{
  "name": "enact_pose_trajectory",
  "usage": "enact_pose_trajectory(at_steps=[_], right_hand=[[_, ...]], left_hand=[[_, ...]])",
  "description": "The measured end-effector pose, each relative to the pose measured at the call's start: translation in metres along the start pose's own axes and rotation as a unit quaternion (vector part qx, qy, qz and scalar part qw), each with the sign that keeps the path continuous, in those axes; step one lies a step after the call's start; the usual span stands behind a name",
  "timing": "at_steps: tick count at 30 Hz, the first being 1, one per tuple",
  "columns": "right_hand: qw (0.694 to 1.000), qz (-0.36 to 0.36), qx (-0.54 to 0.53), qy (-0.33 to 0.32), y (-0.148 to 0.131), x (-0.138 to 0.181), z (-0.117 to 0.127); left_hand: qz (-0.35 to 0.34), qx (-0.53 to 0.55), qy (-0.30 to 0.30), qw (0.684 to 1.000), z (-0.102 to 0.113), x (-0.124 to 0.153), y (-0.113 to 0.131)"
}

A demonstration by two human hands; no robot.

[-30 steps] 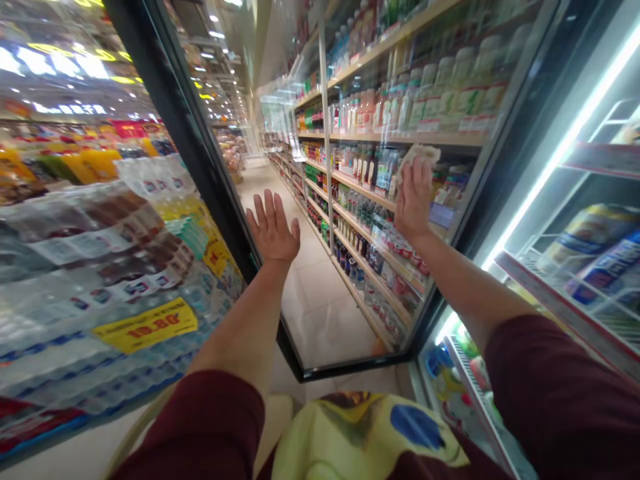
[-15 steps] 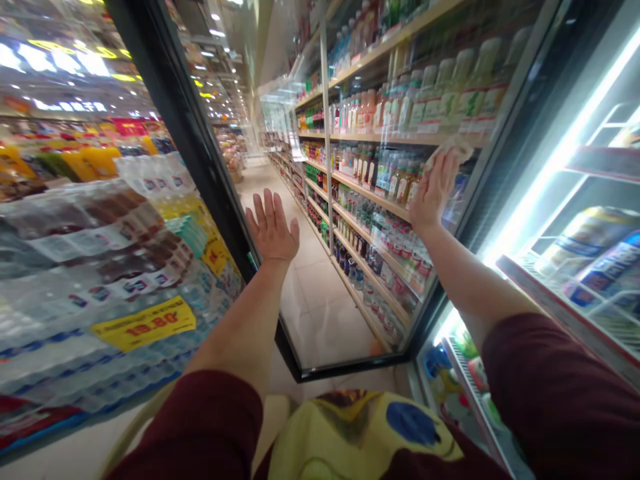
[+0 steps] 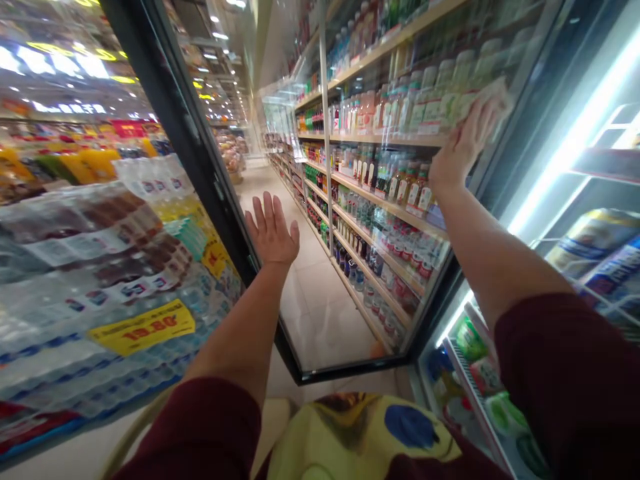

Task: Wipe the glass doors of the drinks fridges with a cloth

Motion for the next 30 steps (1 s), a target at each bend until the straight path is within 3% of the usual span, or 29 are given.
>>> enact_pose_trajectory(at_steps=[6,10,13,20,26,30], right_hand=[[0.994,0.081,0.041,-0.068,-0.086,0.035,-0.030],[0.990,0.076,0.077,-0.086,-0.118,0.022,-0.039],[0.986,0.088,0.101,-0.100,-0.136,0.022,-0.047],[0.951,0.145,0.150,-0.229,-0.168,0.113,-0.073],[0.951,0.151,0.159,-0.217,-0.188,0.094,-0.084],[0.938,0.192,0.159,-0.242,-0.199,0.124,-0.095]], left_hand=[[0.021,0.026,-0.012,0.999,0.001,-0.001,-0.002],[0.020,0.023,-0.017,0.999,0.001,-0.002,0.000],[0.013,0.013,-0.011,1.000,0.003,-0.002,0.000],[0.013,0.028,-0.007,0.999,0.002,-0.002,-0.001],[0.009,0.022,-0.006,1.000,0.001,-0.001,-0.001],[0.022,0.030,-0.013,0.999,0.001,-0.001,-0.001]])
Point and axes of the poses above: each hand's wrist, its own x-axis away from the middle knuckle, its own z-axis out of the back of the hand, y = z × x, the point moved 10 cm from there along -x, towards the middle knuckle, and after that the axes turned 8 degrees about -z, right-handed, at the moved point
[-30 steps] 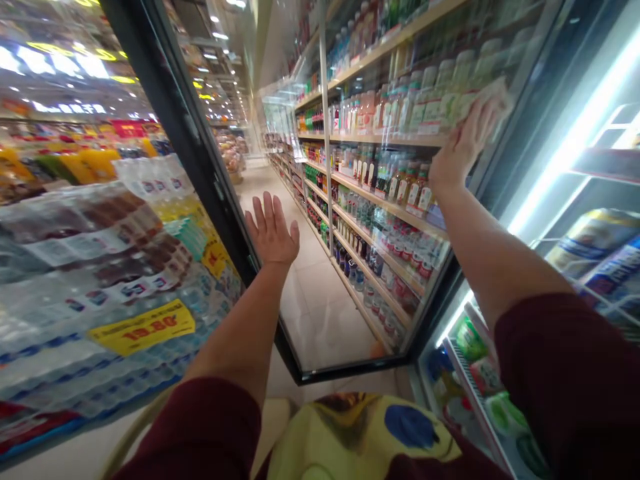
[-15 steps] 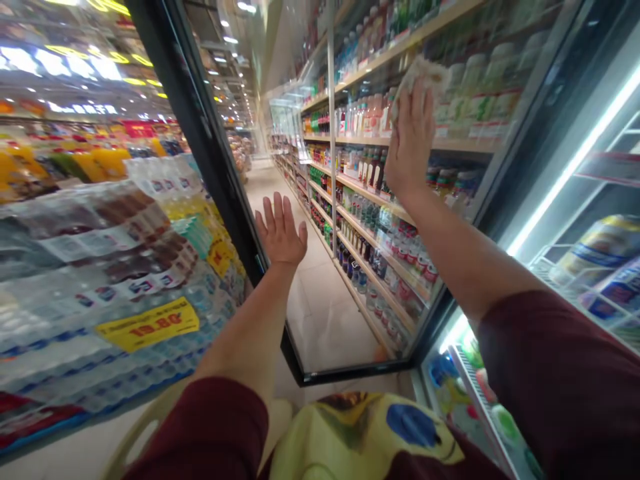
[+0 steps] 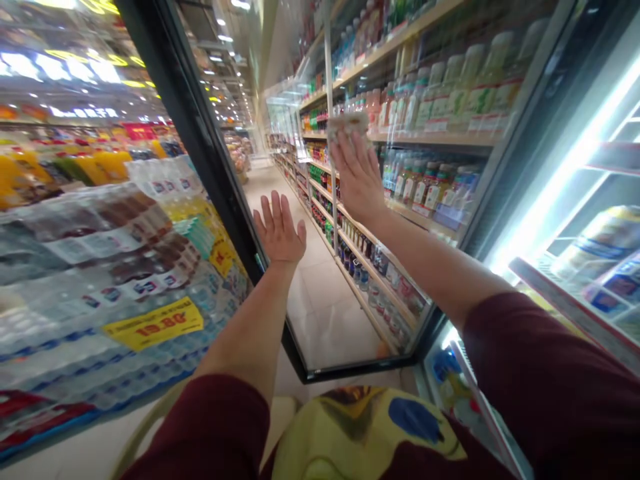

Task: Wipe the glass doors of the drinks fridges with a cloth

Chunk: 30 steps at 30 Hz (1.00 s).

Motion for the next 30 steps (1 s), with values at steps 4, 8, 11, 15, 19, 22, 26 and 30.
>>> enact_pose_trajectory(at_steps=[4,8,11,15,19,22,26,30], right_hand=[[0.999,0.037,0.014,0.006,-0.028,-0.004,0.000],[0.999,0.008,0.033,0.006,-0.039,-0.015,0.002],[0.998,0.045,0.035,-0.016,-0.052,0.001,-0.010],[0.994,0.100,0.025,-0.032,-0.066,0.010,-0.017],[0.997,0.077,-0.003,-0.005,-0.070,-0.009,-0.007],[0.997,0.075,-0.023,-0.012,-0.074,-0.004,-0.011],[0.990,0.130,-0.032,-0.038,-0.084,0.012,-0.019],[0.995,0.095,-0.022,0.017,-0.076,-0.005,-0.007]], left_hand=[[0.000,-0.003,0.002,1.000,0.001,0.000,0.001],[-0.006,-0.010,0.011,1.000,0.002,0.001,0.000],[-0.011,-0.020,0.005,1.000,0.000,0.002,0.000],[-0.019,-0.015,0.008,1.000,-0.001,0.002,0.001],[-0.020,-0.021,0.013,0.999,0.000,0.002,0.001],[-0.021,-0.024,0.017,0.999,0.000,0.002,0.001],[-0.030,-0.027,0.017,0.999,0.000,0.004,0.002],[-0.030,-0.038,0.009,0.999,0.002,0.005,0.005]])
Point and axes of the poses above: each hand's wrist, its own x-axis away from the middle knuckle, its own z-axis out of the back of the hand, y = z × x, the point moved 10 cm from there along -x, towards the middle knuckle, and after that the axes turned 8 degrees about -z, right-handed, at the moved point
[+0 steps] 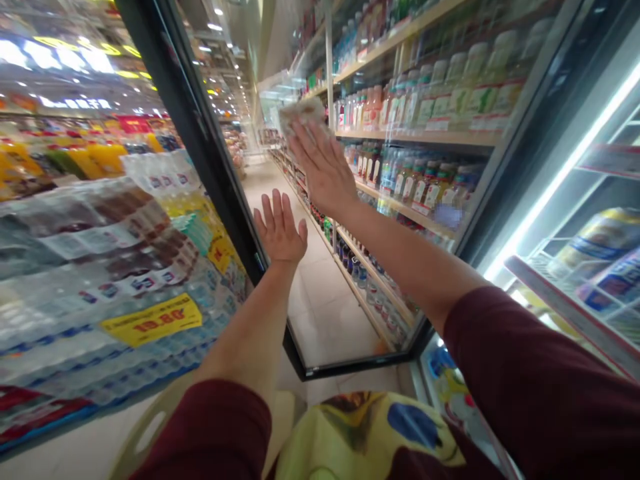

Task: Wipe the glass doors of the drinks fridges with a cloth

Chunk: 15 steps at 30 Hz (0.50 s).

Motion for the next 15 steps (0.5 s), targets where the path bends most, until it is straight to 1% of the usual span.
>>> enact_pose_trajectory(at_steps=[2,4,7,9,11,13,15], right_hand=[[0.999,-0.029,0.011,0.022,0.005,-0.004,0.003],[0.999,-0.033,0.024,0.023,0.004,0.001,0.001],[0.999,-0.007,0.028,-0.015,-0.002,0.009,-0.008],[0.999,0.001,0.022,-0.038,0.000,0.005,-0.007],[0.999,-0.029,0.015,-0.033,0.011,-0.007,0.002],[0.997,-0.074,0.015,-0.013,0.025,-0.013,0.012],[0.995,-0.101,0.019,-0.010,0.035,-0.003,0.014]], left_hand=[[-0.004,-0.003,0.005,1.000,0.002,0.000,0.002],[-0.006,0.005,0.015,1.000,0.005,0.001,0.002],[-0.002,0.024,0.018,1.000,0.004,0.001,0.001],[0.000,0.032,0.011,0.999,0.003,0.001,0.000],[0.003,0.036,0.007,0.999,0.001,0.002,-0.001],[0.002,0.037,0.009,0.999,0.001,0.002,-0.001],[-0.002,0.037,0.013,0.999,0.003,0.003,-0.001]])
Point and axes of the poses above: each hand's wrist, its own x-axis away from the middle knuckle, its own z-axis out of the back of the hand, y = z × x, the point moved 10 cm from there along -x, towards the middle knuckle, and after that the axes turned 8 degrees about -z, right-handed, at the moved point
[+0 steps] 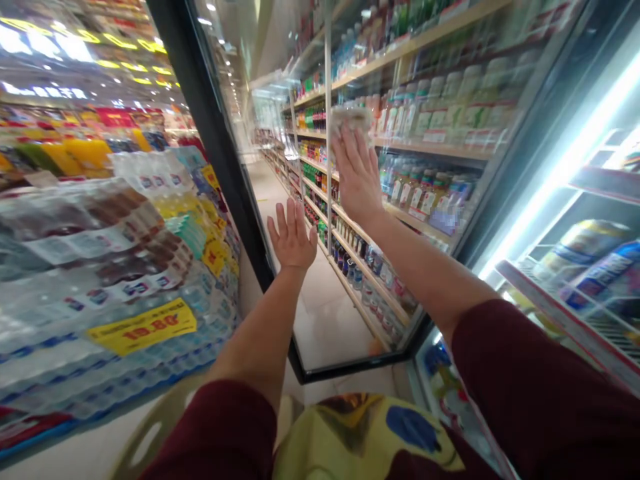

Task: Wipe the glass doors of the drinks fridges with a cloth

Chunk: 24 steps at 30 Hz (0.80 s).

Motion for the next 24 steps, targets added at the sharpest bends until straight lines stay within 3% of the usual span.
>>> enact_pose_trajectory(at_steps=[5,11,17,24], right_hand=[[0.999,0.002,0.007,-0.038,0.018,0.047,-0.017],[0.996,-0.089,-0.009,0.007,0.049,0.033,0.001],[0.995,-0.100,-0.018,0.014,0.051,0.075,-0.007],[0.987,-0.131,-0.032,0.088,0.078,0.030,0.022]], left_hand=[[-0.003,0.006,0.003,1.000,0.003,0.002,0.001],[0.006,0.017,-0.011,1.000,0.004,0.003,0.002],[0.008,0.017,-0.015,1.000,0.006,0.004,0.004],[0.015,0.026,-0.026,0.999,0.009,0.004,0.008]])
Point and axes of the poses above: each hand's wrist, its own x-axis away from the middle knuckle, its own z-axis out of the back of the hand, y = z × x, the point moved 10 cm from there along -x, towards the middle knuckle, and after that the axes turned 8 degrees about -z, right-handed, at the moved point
